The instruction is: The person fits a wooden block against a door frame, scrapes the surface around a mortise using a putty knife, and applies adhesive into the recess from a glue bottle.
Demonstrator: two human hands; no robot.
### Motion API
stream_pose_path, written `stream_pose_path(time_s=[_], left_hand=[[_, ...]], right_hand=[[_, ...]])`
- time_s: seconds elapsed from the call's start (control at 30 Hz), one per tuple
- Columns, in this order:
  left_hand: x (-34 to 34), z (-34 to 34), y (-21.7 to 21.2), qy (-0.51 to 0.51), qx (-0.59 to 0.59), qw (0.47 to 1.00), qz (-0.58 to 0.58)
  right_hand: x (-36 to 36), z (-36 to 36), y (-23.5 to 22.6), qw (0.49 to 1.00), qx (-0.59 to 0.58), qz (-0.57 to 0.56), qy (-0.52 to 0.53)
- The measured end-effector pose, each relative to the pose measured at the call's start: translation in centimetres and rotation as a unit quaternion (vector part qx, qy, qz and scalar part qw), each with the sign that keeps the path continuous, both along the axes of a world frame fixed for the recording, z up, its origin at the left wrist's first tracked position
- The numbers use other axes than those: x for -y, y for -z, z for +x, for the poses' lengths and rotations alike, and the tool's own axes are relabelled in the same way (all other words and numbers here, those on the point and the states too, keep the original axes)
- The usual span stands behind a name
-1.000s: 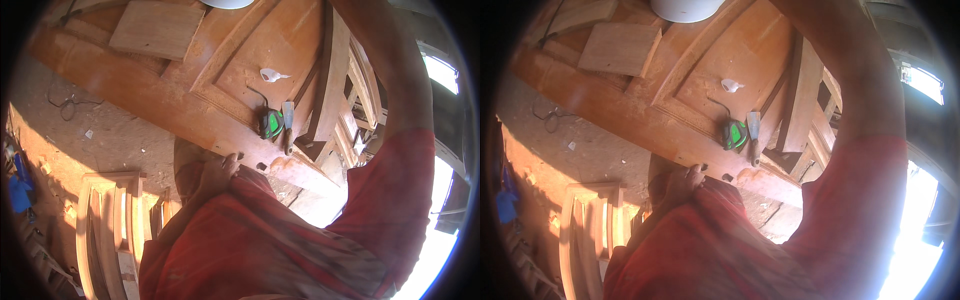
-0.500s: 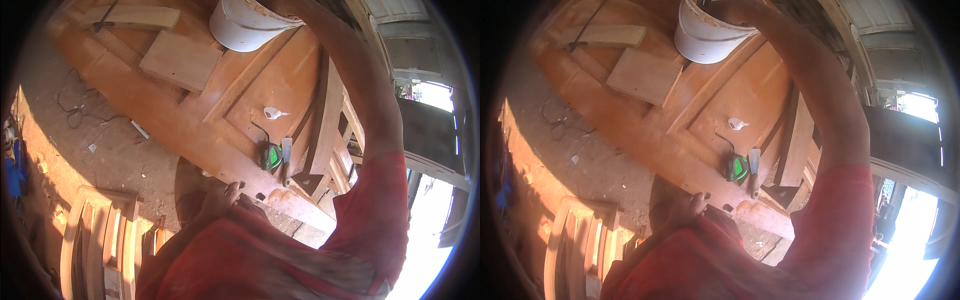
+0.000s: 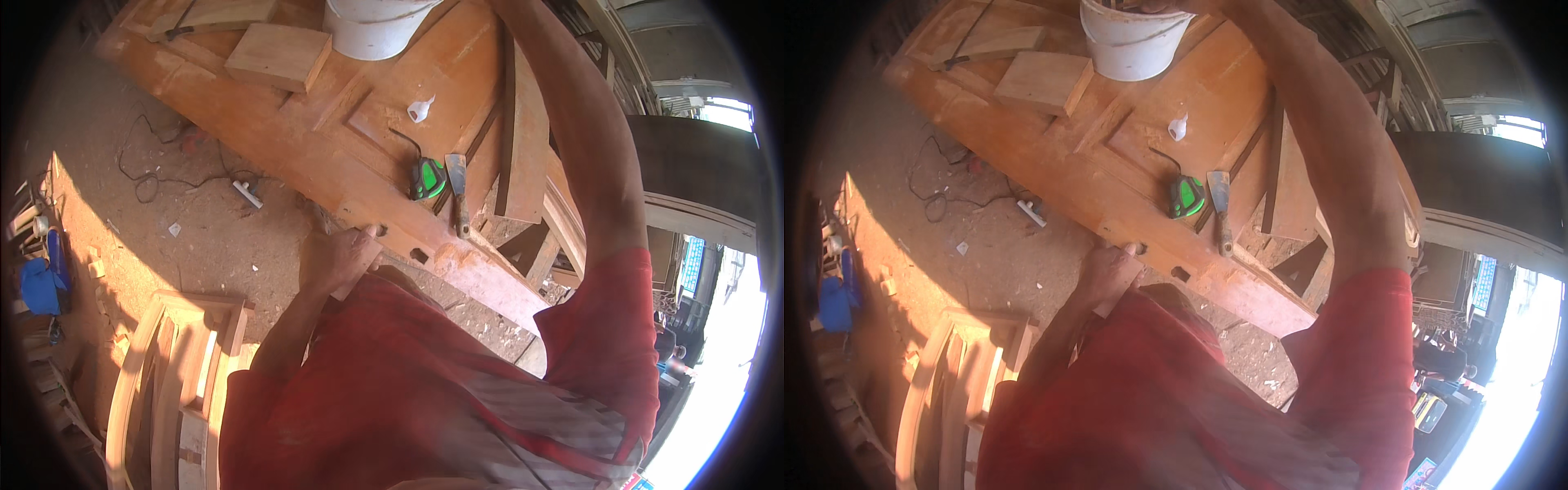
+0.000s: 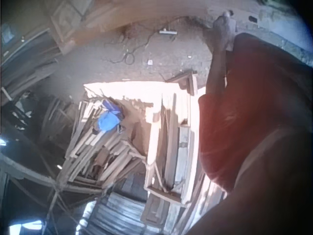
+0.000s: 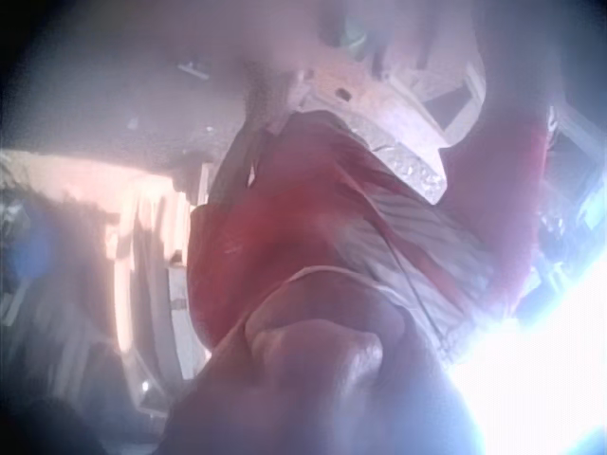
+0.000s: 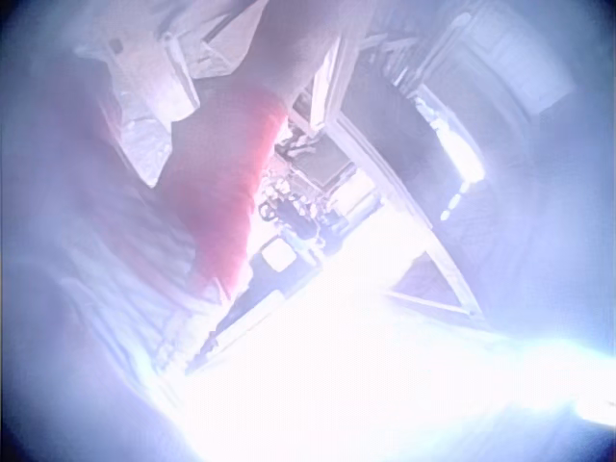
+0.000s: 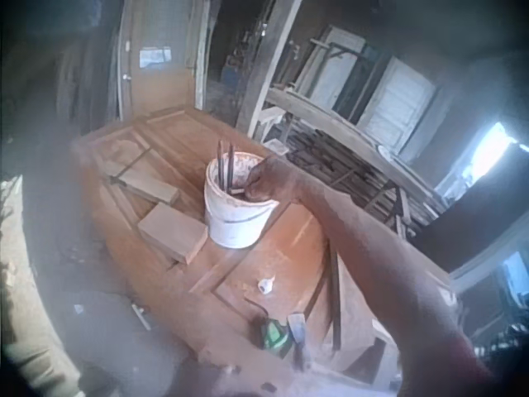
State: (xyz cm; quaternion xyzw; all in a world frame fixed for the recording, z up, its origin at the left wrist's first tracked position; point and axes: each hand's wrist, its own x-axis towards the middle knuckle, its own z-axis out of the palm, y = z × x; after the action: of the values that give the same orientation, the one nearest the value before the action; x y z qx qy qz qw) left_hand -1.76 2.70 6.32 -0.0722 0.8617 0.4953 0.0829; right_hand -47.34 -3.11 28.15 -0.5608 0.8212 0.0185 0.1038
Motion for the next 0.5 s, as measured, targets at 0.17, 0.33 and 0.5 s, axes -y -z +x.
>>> stream_pose_path(time_s=[0.17, 0.33, 0.5], left_hand=[[-0.3, -0.6, -5.2, -0.064, 0.090, 0.979, 0.171], [0.5, -0.8, -6.0, -0.111, 0.216, 0.946, 0.216], [1.0, -1.0, -4.2, -0.039, 0.121, 0.984, 0.128]], right_hand=[[-4.1, -3.8, 2.5, 0.883, -0.257, -0.171, -0.354], [-5.0, 7.6, -0.9, 0.993, 0.071, -0.073, 0.062], [-4.9, 7.7, -1.7, 0.995, 0.006, 0.013, 0.100]])
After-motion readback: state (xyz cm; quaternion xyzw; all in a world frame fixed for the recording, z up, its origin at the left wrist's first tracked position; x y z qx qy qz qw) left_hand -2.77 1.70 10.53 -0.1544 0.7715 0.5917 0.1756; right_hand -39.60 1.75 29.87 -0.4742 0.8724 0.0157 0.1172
